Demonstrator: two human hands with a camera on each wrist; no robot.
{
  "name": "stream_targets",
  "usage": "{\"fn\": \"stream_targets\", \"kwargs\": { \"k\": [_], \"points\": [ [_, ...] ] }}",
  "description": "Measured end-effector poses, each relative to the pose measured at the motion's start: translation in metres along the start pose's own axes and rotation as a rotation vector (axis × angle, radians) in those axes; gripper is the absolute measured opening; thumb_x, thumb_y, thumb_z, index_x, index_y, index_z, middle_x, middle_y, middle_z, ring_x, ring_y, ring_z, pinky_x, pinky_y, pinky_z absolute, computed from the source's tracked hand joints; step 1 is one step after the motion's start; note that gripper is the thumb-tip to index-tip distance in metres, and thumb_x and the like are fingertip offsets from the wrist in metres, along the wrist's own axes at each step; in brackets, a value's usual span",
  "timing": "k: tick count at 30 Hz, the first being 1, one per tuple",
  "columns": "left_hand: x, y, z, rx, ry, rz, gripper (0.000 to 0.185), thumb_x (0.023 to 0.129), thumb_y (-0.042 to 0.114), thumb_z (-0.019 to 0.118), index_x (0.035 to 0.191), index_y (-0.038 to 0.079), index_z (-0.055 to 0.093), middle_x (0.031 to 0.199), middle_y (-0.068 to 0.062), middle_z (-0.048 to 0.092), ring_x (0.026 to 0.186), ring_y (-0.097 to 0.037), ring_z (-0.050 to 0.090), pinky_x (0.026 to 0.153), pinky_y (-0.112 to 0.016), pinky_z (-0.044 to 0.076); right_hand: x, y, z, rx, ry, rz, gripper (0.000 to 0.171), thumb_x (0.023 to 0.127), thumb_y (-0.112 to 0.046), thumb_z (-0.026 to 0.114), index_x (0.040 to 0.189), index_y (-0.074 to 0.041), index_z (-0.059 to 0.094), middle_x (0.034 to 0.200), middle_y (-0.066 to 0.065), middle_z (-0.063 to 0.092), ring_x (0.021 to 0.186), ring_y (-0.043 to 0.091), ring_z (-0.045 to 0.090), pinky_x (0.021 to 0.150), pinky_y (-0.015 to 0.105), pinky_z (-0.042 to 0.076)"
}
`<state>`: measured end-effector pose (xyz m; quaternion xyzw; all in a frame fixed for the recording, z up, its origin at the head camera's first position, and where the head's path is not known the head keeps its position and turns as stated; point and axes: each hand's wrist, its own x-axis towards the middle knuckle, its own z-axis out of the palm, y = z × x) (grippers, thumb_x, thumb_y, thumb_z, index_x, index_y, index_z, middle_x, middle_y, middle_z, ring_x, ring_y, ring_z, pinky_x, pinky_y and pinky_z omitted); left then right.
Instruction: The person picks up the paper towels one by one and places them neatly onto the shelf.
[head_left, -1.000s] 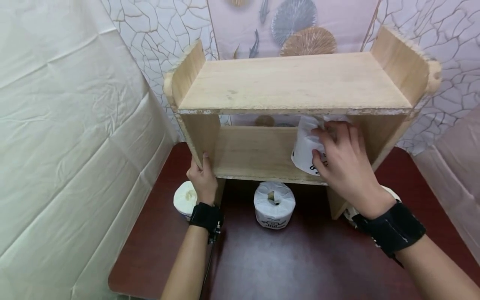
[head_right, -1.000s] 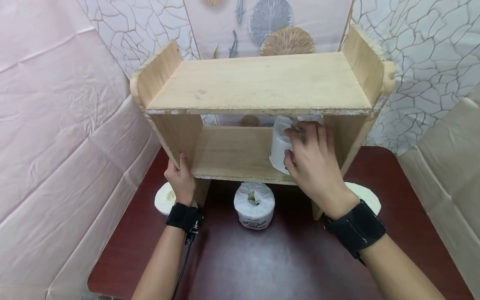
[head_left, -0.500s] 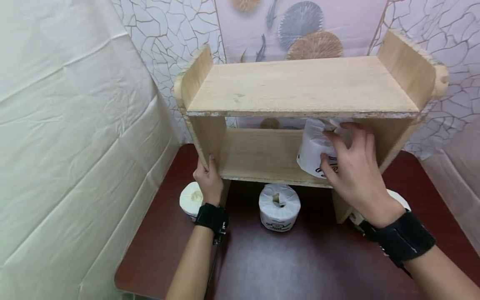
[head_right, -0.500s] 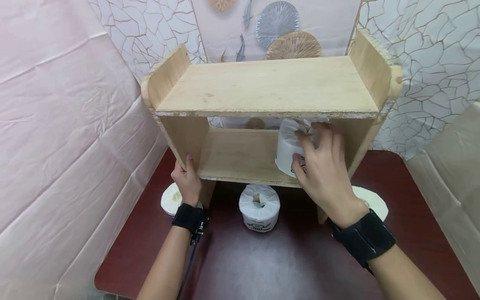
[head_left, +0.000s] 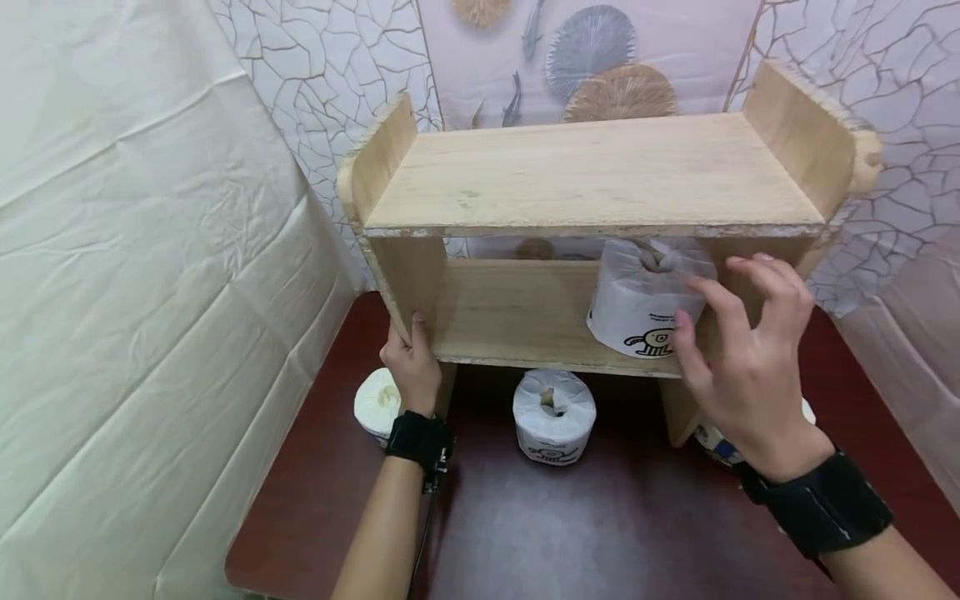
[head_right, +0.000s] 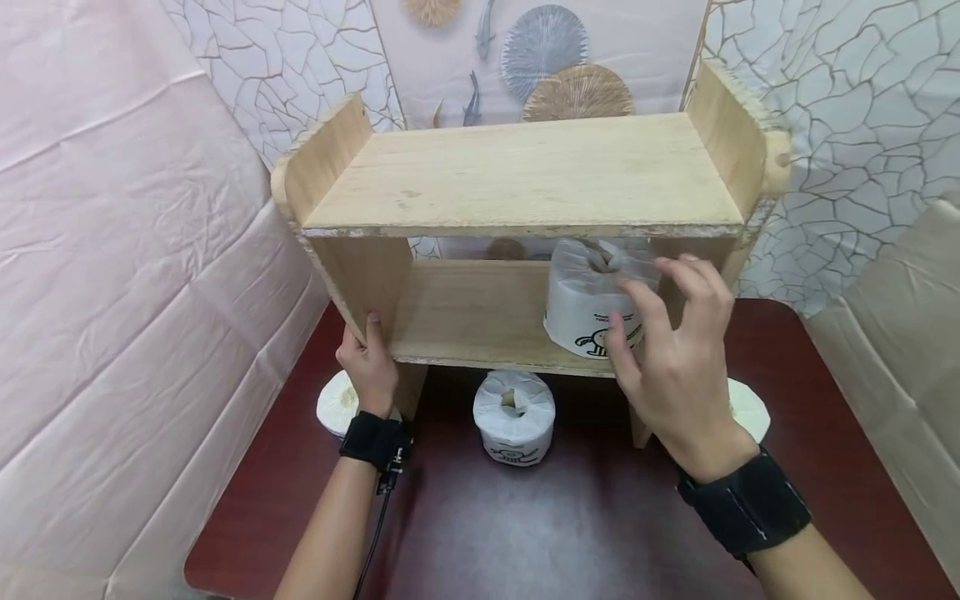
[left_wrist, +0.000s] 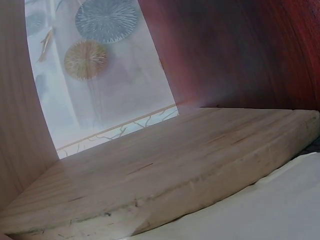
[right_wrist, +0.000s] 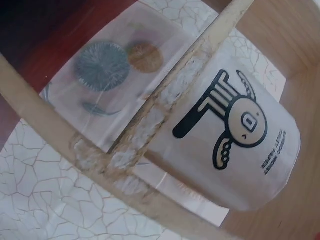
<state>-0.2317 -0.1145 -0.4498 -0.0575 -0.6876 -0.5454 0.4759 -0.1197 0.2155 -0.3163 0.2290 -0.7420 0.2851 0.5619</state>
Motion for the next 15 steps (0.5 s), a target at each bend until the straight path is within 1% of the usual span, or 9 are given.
{"fn": "stream_targets", "kwargs": {
  "k": [4,6,8,11,13,15],
  "points": [
    [0.0,-0.001,0.0,-0.003,0.0,-0.011,0.015,0.107,0.012,0.062,0.113,0.001,0.071,0.061,-0.005,0.047,0.053,-0.017,0.042,0.05,-0.025,0.028,0.002,0.0,0.0,0.008,0.139,0.021,0.027,0.094,-0.011,0.064,0.108,0.011,0.065,0.126,0.033,0.053,0.126,0.056,0.043,0.116,0.064,0.025],
    [-0.001,-0.001,0.0,-0.004,-0.003,-0.019,0.018,0.108,0.014,0.062,0.117,0.001,0.072,0.062,-0.007,0.051,0.055,-0.018,0.046,0.05,-0.025,0.03,0.003,0.003,0.001,0.009,0.215,0.029,0.026,0.093,-0.012,0.064,0.107,0.01,0.065,0.123,0.03,0.054,0.125,0.053,0.045,0.116,0.063,0.026],
    [-0.002,-0.001,-0.001,-0.004,-0.006,-0.025,0.021,0.109,0.017,0.061,0.119,0.001,0.071,0.062,-0.008,0.052,0.055,-0.018,0.048,0.05,-0.025,0.03,0.004,0.004,0.002,0.008,0.288,0.039,0.026,0.092,-0.013,0.064,0.106,0.009,0.065,0.122,0.025,0.054,0.123,0.05,0.046,0.115,0.063,0.028],
    [-0.002,-0.001,0.0,-0.005,0.005,-0.028,0.018,0.109,0.014,0.061,0.114,-0.001,0.07,0.062,-0.003,0.045,0.054,-0.019,0.044,0.05,-0.024,0.028,0.006,0.007,0.005,0.007,0.386,0.064,0.026,0.089,-0.015,0.066,0.104,0.007,0.064,0.125,0.015,0.052,0.122,0.045,0.047,0.115,0.06,0.03],
    [-0.002,0.0,0.0,-0.002,0.01,-0.034,0.016,0.108,0.013,0.062,0.11,-0.001,0.07,0.062,0.0,0.041,0.054,-0.018,0.042,0.05,-0.023,0.027,0.007,0.01,0.004,0.001,0.424,0.09,0.028,0.087,-0.016,0.067,0.104,0.006,0.063,0.127,0.01,0.05,0.122,0.043,0.046,0.115,0.058,0.031],
    [-0.001,0.0,0.0,-0.004,0.014,-0.034,0.014,0.107,0.011,0.063,0.108,-0.001,0.07,0.063,0.001,0.04,0.055,-0.018,0.043,0.051,-0.023,0.027,0.008,0.015,0.003,-0.007,0.455,0.123,0.03,0.085,-0.017,0.067,0.104,0.006,0.062,0.128,0.007,0.048,0.123,0.041,0.045,0.115,0.054,0.03]
  ]
}}
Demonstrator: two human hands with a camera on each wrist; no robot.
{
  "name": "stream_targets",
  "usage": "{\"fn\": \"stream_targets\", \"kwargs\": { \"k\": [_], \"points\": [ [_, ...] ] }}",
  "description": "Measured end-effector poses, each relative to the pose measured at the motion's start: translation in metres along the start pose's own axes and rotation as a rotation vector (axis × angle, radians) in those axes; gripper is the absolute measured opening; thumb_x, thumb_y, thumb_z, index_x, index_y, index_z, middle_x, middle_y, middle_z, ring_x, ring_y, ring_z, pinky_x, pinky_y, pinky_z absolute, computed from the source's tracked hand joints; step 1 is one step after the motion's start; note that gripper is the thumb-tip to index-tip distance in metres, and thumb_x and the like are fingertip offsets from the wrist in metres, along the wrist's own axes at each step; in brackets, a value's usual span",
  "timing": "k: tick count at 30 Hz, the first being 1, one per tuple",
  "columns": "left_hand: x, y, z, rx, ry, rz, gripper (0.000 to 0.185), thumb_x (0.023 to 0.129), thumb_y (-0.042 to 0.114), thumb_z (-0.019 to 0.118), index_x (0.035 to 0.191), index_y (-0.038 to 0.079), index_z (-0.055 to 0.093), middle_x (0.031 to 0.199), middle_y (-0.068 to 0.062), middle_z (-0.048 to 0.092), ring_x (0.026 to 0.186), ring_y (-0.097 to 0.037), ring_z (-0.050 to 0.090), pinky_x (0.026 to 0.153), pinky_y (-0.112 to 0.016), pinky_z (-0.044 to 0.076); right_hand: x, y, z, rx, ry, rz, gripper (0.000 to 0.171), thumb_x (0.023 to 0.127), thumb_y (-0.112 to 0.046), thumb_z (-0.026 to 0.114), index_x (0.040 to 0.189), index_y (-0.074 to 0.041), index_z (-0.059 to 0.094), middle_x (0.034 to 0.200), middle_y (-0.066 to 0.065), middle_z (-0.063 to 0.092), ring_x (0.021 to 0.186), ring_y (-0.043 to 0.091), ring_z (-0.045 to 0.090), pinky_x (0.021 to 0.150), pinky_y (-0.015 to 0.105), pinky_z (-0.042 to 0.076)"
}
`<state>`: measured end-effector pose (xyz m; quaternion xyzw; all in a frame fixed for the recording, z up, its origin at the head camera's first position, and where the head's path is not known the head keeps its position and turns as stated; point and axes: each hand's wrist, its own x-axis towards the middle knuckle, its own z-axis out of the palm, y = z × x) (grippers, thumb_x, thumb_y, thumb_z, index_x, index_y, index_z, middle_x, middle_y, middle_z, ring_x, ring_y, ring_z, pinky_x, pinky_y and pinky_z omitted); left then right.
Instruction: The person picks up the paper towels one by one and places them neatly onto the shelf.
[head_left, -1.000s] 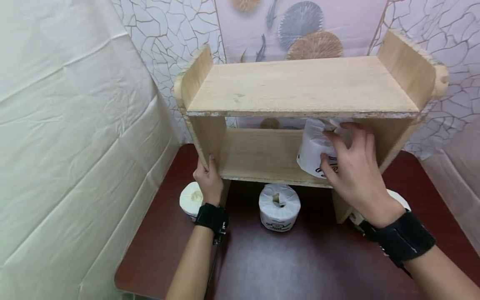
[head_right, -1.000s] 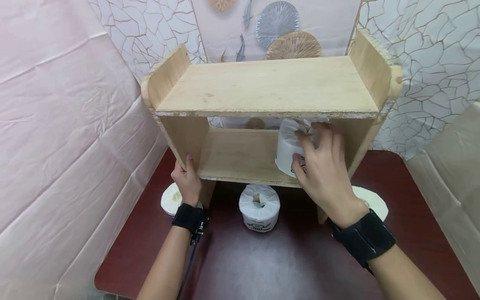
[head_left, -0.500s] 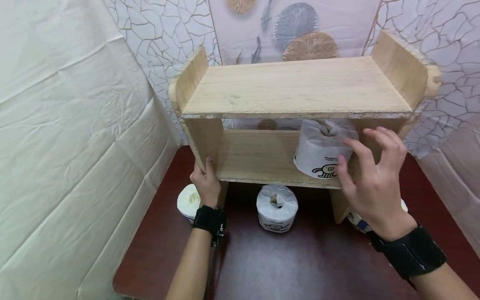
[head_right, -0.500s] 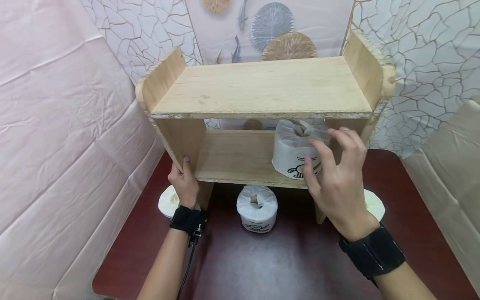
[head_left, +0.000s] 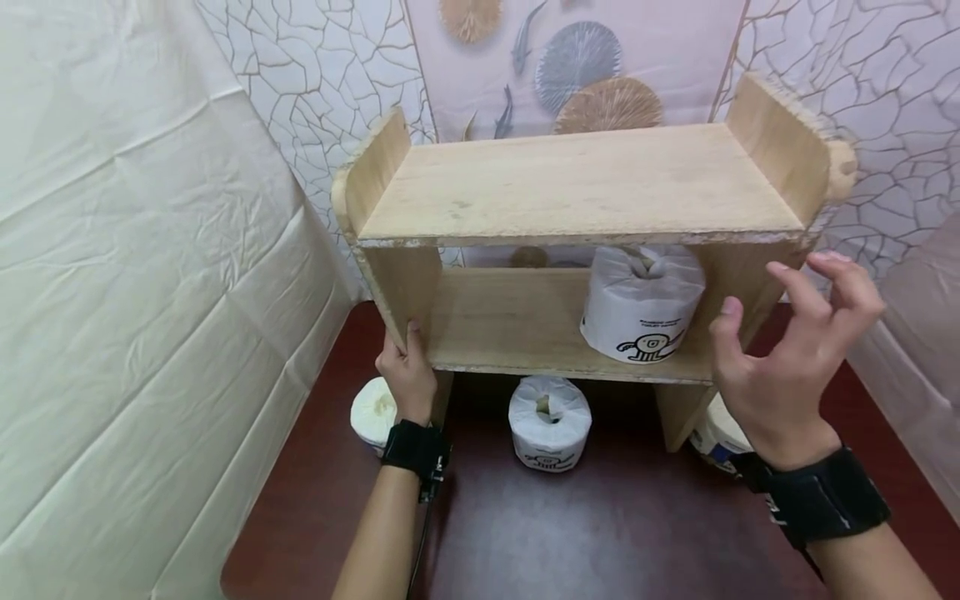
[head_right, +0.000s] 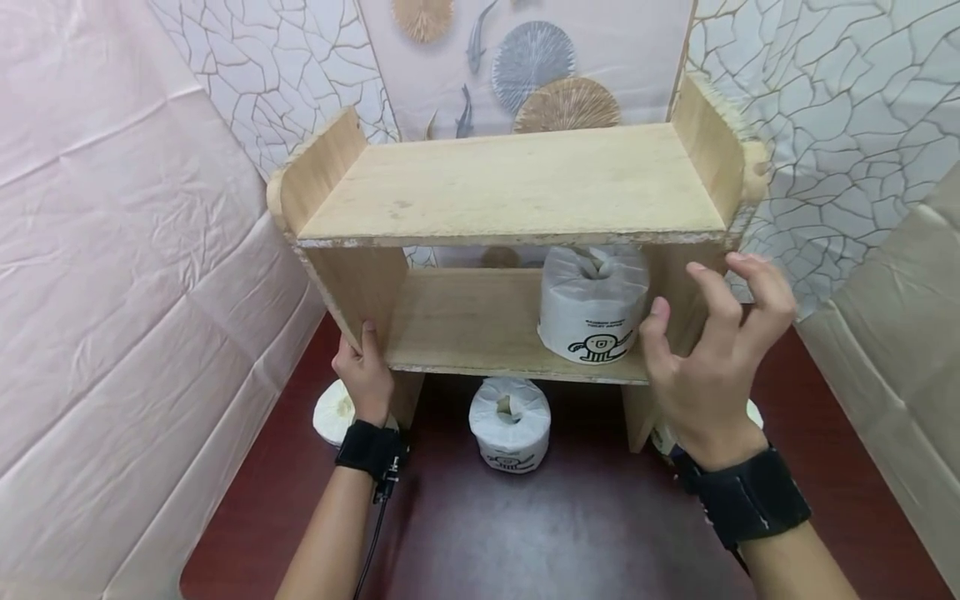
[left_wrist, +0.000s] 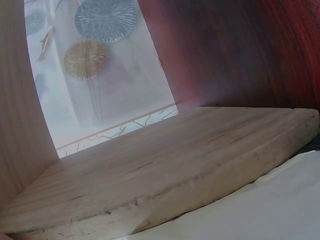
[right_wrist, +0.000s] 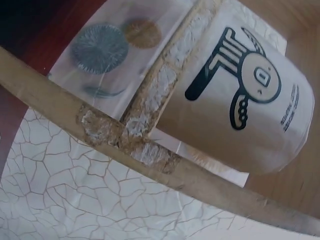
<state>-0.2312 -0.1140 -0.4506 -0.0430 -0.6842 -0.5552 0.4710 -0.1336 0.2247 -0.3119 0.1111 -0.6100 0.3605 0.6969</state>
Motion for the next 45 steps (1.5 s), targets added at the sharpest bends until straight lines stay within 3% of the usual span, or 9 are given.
{"fn": "stream_targets", "kwargs": {
  "k": [5,13,16,23,28,32,36,41,45],
  "points": [
    [0.001,-0.002,-0.008,0.009,-0.007,0.017,0.016,0.107,0.015,0.064,0.11,0.002,0.072,0.064,-0.003,0.047,0.059,-0.019,0.05,0.051,-0.025,0.031,0.005,0.007,0.005,0.01,0.068,0.135,0.042,0.08,-0.021,0.068,0.11,0.006,0.056,0.127,0.013,0.047,0.126,0.035,0.043,0.116,0.046,0.033],
    [0.005,-0.004,-0.01,0.027,0.001,-0.007,0.017,0.108,0.013,0.062,0.11,-0.002,0.07,0.062,0.001,0.038,0.055,-0.018,0.043,0.05,-0.024,0.026,0.004,0.008,0.016,0.231,0.063,0.432,0.062,0.079,-0.02,0.067,0.132,0.005,0.046,0.134,0.014,0.045,0.127,0.028,0.047,0.103,0.032,0.046],
    [0.004,0.001,-0.009,0.022,0.004,-0.013,0.016,0.107,0.009,0.061,0.11,-0.005,0.069,0.061,0.002,0.036,0.053,-0.018,0.039,0.05,-0.024,0.024,0.001,0.016,0.017,0.207,0.002,0.452,0.061,0.084,-0.02,0.067,0.137,0.003,0.047,0.135,0.009,0.052,0.123,0.026,0.052,0.102,0.03,0.043],
    [0.006,0.029,-0.006,-0.019,0.003,0.014,0.014,0.107,0.004,0.06,0.108,-0.008,0.067,0.061,0.003,0.032,0.053,-0.016,0.036,0.051,-0.023,0.024,-0.003,0.046,0.006,-0.052,-0.122,0.42,0.047,0.096,-0.025,0.065,0.141,-0.013,0.06,0.126,-0.01,0.066,0.111,0.016,0.061,0.098,0.027,0.043],
    [0.006,0.035,0.0,-0.025,0.003,0.016,0.016,0.106,0.003,0.06,0.11,-0.009,0.069,0.058,-0.001,0.036,0.053,-0.015,0.04,0.05,-0.023,0.026,-0.001,0.057,-0.001,-0.044,-0.17,0.455,0.046,0.099,-0.023,0.063,0.143,-0.014,0.058,0.118,-0.015,0.064,0.104,0.01,0.06,0.092,0.023,0.042],
    [0.005,0.035,0.006,-0.034,-0.018,0.02,0.017,0.107,0.003,0.058,0.112,-0.009,0.069,0.055,-0.005,0.037,0.051,-0.015,0.039,0.049,-0.023,0.026,0.001,0.057,-0.006,-0.023,-0.185,0.471,0.049,0.1,-0.019,0.061,0.149,-0.011,0.054,0.119,-0.01,0.065,0.103,0.01,0.06,0.091,0.02,0.042],
    [0.003,0.023,0.008,-0.024,-0.052,-0.009,0.02,0.107,0.004,0.059,0.12,-0.007,0.07,0.055,-0.013,0.046,0.051,-0.017,0.041,0.05,-0.024,0.026,0.001,0.055,-0.009,-0.047,-0.182,0.489,0.05,0.101,-0.017,0.058,0.15,-0.009,0.051,0.121,-0.007,0.065,0.105,0.01,0.06,0.092,0.02,0.042],
    [0.003,0.01,-0.002,-0.013,-0.093,-0.091,0.022,0.108,0.013,0.062,0.124,0.001,0.071,0.064,-0.017,0.056,0.055,-0.019,0.045,0.051,-0.024,0.029,-0.006,0.053,-0.003,-0.07,-0.194,0.528,0.048,0.103,-0.018,0.057,0.15,-0.009,0.05,0.116,-0.011,0.061,0.102,0.009,0.058,0.091,0.02,0.041],
    [0.005,0.01,-0.015,0.021,-0.153,-0.119,0.023,0.109,0.024,0.063,0.122,0.007,0.072,0.065,-0.014,0.054,0.059,-0.018,0.052,0.051,-0.025,0.034,-0.012,0.055,0.001,-0.05,-0.214,0.528,0.053,0.103,-0.016,0.056,0.155,-0.012,0.046,0.126,-0.002,0.064,0.106,0.011,0.058,0.093,0.021,0.041]
  ]
}}
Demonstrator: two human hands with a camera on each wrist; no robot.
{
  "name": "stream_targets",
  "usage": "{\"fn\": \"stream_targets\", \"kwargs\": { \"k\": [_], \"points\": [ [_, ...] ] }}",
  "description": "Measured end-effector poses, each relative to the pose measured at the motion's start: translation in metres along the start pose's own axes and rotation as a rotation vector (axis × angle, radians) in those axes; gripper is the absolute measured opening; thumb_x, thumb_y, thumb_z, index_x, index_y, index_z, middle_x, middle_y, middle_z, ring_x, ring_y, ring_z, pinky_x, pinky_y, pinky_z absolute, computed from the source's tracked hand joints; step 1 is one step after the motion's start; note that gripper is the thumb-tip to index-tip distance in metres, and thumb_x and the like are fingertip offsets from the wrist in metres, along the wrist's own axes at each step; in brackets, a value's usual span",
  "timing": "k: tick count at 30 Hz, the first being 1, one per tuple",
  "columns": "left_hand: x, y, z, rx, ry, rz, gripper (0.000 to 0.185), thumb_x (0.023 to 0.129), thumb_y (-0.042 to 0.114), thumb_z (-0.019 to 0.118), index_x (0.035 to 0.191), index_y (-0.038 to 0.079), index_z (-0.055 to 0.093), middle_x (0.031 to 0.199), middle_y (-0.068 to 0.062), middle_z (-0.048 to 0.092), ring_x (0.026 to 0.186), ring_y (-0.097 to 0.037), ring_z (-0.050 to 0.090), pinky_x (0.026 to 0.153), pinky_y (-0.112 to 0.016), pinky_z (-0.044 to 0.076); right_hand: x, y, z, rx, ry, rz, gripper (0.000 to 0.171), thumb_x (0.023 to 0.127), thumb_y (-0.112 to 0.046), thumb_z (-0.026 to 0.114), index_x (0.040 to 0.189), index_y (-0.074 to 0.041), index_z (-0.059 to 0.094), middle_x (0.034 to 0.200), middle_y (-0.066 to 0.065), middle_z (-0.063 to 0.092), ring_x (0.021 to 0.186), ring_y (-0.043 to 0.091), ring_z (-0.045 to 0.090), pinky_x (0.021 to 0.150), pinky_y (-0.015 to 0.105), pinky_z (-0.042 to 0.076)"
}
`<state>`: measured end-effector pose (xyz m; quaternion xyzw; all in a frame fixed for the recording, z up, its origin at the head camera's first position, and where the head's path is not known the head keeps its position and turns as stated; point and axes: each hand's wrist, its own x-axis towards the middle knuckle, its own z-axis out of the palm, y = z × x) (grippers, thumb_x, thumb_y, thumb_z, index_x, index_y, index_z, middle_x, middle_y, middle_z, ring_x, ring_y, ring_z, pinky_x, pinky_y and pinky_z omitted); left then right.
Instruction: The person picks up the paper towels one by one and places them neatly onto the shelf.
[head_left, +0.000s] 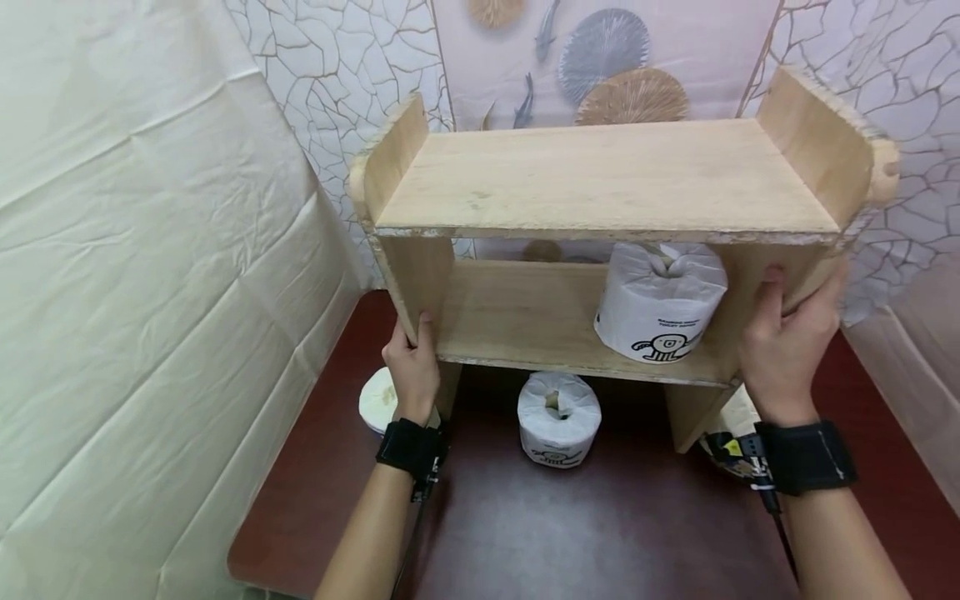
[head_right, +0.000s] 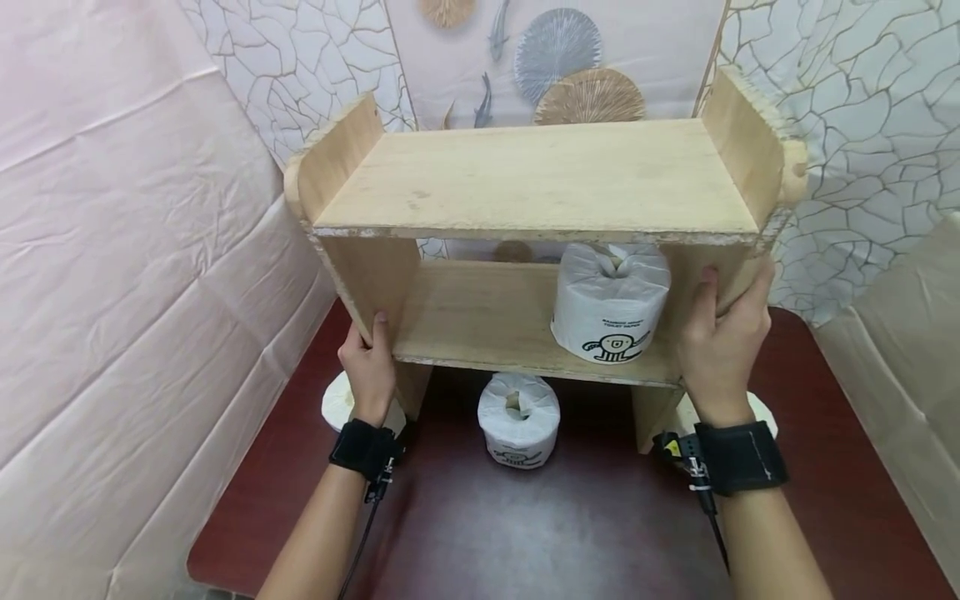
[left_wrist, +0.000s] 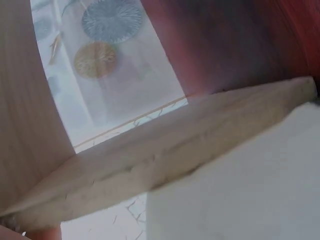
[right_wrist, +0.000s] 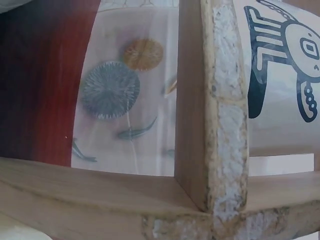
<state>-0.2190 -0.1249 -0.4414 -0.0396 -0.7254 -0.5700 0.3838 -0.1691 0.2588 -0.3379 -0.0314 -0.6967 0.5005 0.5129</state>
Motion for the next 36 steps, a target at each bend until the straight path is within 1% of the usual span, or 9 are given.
{"fn": "stream_targets", "kwargs": {
  "k": [4,7,10,13,20,22,30,33,36],
  "points": [
    [0.003,0.005,-0.014,0.042,-0.086,-0.006,0.029,0.109,0.032,0.062,0.126,0.011,0.072,0.069,-0.013,0.064,0.059,-0.019,0.059,0.048,-0.027,0.037,-0.002,0.0,0.002,-0.017,0.006,0.02,0.052,0.103,-0.017,0.057,0.154,-0.015,0.048,0.119,-0.005,0.065,0.101,0.009,0.058,0.089,0.02,0.041],
    [0.005,0.008,-0.024,0.093,-0.165,-0.013,0.036,0.109,0.038,0.061,0.134,0.013,0.069,0.085,-0.012,0.074,0.066,-0.02,0.068,0.051,-0.029,0.047,-0.003,0.0,0.003,-0.037,0.02,0.031,0.046,0.103,-0.018,0.058,0.149,-0.014,0.053,0.105,-0.014,0.06,0.094,0.006,0.056,0.086,0.019,0.04],
    [0.008,0.012,-0.036,0.138,-0.248,-0.011,0.042,0.109,0.042,0.06,0.137,0.012,0.066,0.101,-0.013,0.076,0.082,-0.021,0.075,0.063,-0.036,0.059,-0.003,-0.001,0.005,-0.034,0.024,0.03,0.044,0.103,-0.018,0.057,0.147,-0.012,0.054,0.101,-0.018,0.058,0.093,0.006,0.055,0.086,0.019,0.04],
    [0.011,0.014,-0.047,0.155,-0.301,0.011,0.044,0.111,0.042,0.055,0.14,0.011,0.064,0.112,-0.012,0.075,0.091,-0.022,0.075,0.075,-0.042,0.061,-0.002,-0.004,0.007,-0.026,0.021,0.029,0.045,0.103,-0.017,0.057,0.147,-0.011,0.053,0.106,-0.016,0.059,0.096,0.007,0.057,0.088,0.019,0.041],
    [0.014,0.01,-0.071,0.21,-0.342,0.085,0.045,0.116,0.034,0.042,0.141,0.005,0.066,0.131,-0.014,0.072,0.118,-0.028,0.069,0.096,-0.051,0.055,0.0,-0.01,0.006,-0.014,0.031,0.05,0.047,0.102,-0.015,0.056,0.148,-0.008,0.052,0.117,-0.011,0.061,0.108,0.01,0.058,0.096,0.02,0.04],
    [0.013,0.008,-0.077,0.235,-0.36,0.088,0.045,0.116,0.035,0.042,0.14,0.007,0.067,0.131,-0.013,0.073,0.119,-0.028,0.069,0.095,-0.052,0.056,0.0,-0.008,0.005,-0.014,0.032,0.051,0.046,0.102,-0.014,0.056,0.147,-0.008,0.053,0.117,-0.01,0.062,0.109,0.01,0.059,0.097,0.02,0.04],
    [0.003,-0.002,-0.091,0.447,-0.428,0.019,0.046,0.113,0.047,0.046,0.135,0.015,0.072,0.131,-0.007,0.073,0.118,-0.027,0.069,0.095,-0.051,0.055,0.004,0.002,0.003,-0.033,0.013,0.003,0.049,0.102,-0.016,0.054,0.151,-0.01,0.05,0.13,0.001,0.066,0.113,0.01,0.058,0.1,0.021,0.041],
    [-0.004,-0.006,-0.095,0.549,-0.453,-0.008,0.043,0.112,0.046,0.05,0.134,0.016,0.072,0.129,-0.006,0.073,0.119,-0.029,0.066,0.095,-0.053,0.054,0.003,0.002,0.004,-0.02,0.003,0.001,0.05,0.102,-0.015,0.054,0.152,-0.009,0.048,0.136,0.005,0.065,0.116,0.012,0.058,0.102,0.023,0.041],
    [-0.012,-0.007,-0.098,0.625,-0.437,-0.016,0.036,0.11,0.04,0.056,0.13,0.016,0.074,0.122,-0.006,0.074,0.114,-0.029,0.066,0.091,-0.051,0.055,0.002,0.002,0.006,-0.001,-0.001,0.011,0.051,0.102,-0.014,0.054,0.152,-0.008,0.048,0.136,0.006,0.065,0.117,0.013,0.058,0.104,0.023,0.041]
  ]
}}
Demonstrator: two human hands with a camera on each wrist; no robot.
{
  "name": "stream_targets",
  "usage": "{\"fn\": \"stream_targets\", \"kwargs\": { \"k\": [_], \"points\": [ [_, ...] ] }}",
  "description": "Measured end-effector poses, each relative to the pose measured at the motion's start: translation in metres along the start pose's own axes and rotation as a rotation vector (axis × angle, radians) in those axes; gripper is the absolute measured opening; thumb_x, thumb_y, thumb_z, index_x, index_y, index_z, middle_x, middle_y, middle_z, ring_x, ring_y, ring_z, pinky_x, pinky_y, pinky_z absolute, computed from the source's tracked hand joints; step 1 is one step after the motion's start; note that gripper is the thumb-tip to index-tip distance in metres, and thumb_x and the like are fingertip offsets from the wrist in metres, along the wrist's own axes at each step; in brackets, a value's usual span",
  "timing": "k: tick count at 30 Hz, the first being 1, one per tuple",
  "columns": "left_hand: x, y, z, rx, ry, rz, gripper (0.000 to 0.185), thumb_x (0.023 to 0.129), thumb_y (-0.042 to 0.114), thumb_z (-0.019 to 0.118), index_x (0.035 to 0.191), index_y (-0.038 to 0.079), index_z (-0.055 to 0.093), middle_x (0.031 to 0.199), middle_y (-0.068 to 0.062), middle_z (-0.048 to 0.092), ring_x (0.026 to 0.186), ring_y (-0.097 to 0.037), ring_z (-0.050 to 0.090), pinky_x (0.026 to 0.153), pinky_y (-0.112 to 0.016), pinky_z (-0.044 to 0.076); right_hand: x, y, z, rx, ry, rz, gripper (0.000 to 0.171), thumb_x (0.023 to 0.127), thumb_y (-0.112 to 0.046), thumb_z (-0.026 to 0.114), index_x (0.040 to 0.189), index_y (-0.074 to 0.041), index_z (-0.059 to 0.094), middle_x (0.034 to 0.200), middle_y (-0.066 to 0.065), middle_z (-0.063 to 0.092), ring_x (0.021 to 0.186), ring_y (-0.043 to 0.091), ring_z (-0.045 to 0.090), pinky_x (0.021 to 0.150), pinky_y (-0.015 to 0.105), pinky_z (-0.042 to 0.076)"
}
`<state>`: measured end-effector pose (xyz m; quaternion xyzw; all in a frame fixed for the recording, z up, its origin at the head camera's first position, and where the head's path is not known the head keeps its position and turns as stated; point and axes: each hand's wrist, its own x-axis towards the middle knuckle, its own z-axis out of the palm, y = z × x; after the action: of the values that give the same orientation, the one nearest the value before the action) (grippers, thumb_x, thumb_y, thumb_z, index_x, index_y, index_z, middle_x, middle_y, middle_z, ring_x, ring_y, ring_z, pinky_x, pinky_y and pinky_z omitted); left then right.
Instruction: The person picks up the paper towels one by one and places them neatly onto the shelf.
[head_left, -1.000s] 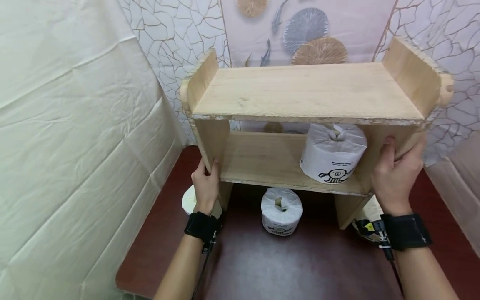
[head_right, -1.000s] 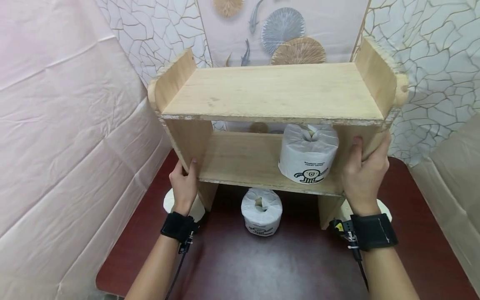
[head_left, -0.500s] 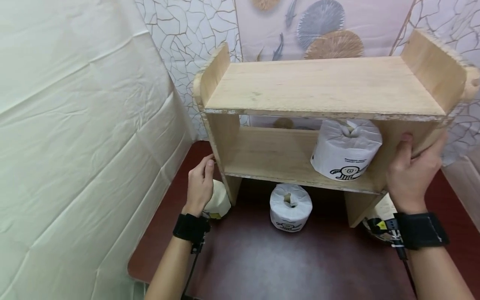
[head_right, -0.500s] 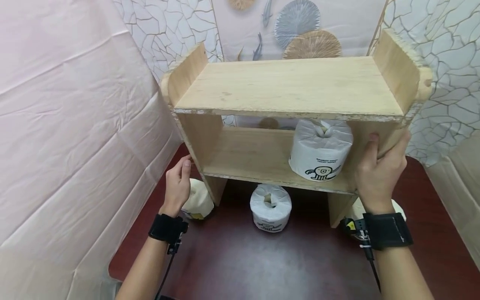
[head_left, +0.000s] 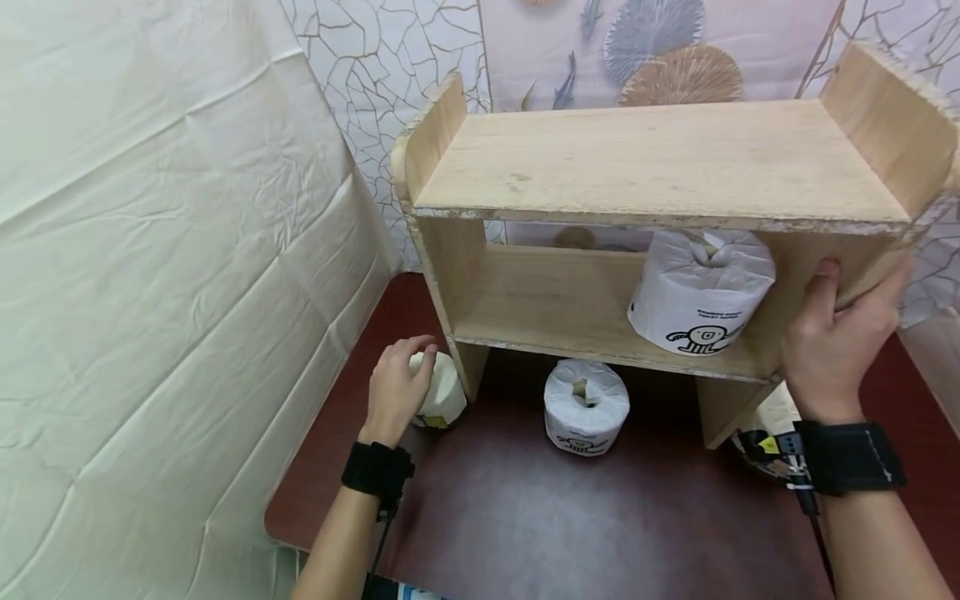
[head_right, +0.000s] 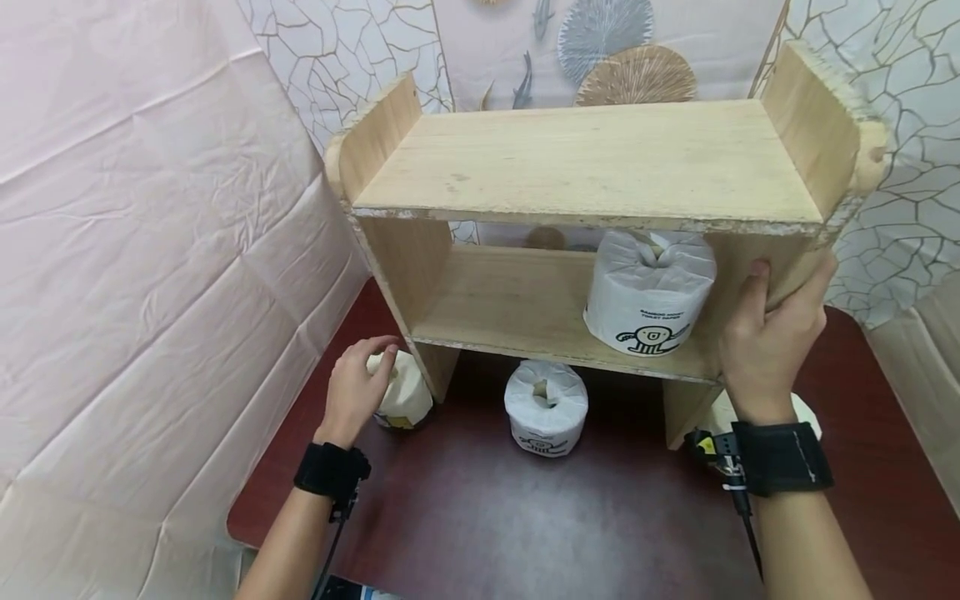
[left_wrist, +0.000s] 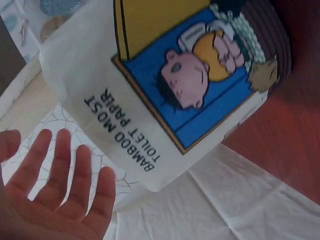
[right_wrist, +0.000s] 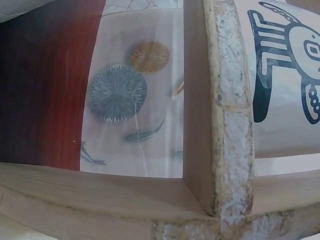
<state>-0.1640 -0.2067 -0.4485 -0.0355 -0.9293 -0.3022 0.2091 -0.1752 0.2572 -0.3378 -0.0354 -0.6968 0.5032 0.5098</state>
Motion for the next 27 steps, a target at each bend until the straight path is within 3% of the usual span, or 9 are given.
{"fn": "stream_targets", "kwargs": {
  "k": [4,9,14,20,27],
  "points": [
    [-0.004,0.004,0.003,0.048,0.047,-0.011,0.026,0.107,0.031,0.063,0.123,0.015,0.077,0.11,-0.006,0.074,0.102,-0.028,0.066,0.082,-0.049,0.056,0.003,-0.003,0.0,0.015,0.001,-0.014,0.052,0.102,-0.013,0.053,0.153,-0.007,0.048,0.133,0.002,0.066,0.115,0.013,0.059,0.102,0.022,0.041],
    [-0.006,0.013,0.008,0.149,0.073,0.038,0.026,0.102,0.028,0.07,0.118,0.009,0.079,0.105,-0.013,0.076,0.091,-0.036,0.068,0.074,-0.052,0.056,0.009,-0.01,-0.001,0.005,0.01,-0.028,0.052,0.102,-0.013,0.052,0.154,-0.008,0.047,0.13,0.001,0.065,0.113,0.013,0.059,0.1,0.022,0.041],
    [-0.007,0.021,0.017,0.285,0.06,0.021,0.042,0.097,0.034,0.076,0.122,0.001,0.074,0.101,-0.018,0.075,0.093,-0.044,0.067,0.077,-0.056,0.055,0.014,-0.018,-0.003,0.024,0.017,-0.015,0.05,0.102,-0.011,0.051,0.152,-0.007,0.048,0.133,0.0,0.063,0.118,0.015,0.058,0.103,0.023,0.04],
    [-0.015,0.03,0.03,0.447,0.049,-0.035,0.057,0.096,0.037,0.074,0.132,-0.004,0.064,0.109,-0.025,0.072,0.104,-0.047,0.063,0.086,-0.057,0.051,0.01,-0.013,-0.003,0.031,0.0,-0.013,0.054,0.102,-0.013,0.052,0.155,-0.007,0.045,0.139,0.0,0.061,0.122,0.015,0.055,0.106,0.024,0.038],
    [-0.025,0.036,0.047,0.584,0.093,-0.044,0.063,0.084,0.038,0.081,0.126,-0.005,0.062,0.09,-0.022,0.073,0.086,-0.042,0.067,0.077,-0.057,0.05,0.001,-0.004,-0.002,0.029,0.001,0.0,0.05,0.102,-0.013,0.055,0.151,-0.008,0.049,0.123,-0.005,0.063,0.113,0.016,0.058,0.1,0.024,0.041]
  ]
}}
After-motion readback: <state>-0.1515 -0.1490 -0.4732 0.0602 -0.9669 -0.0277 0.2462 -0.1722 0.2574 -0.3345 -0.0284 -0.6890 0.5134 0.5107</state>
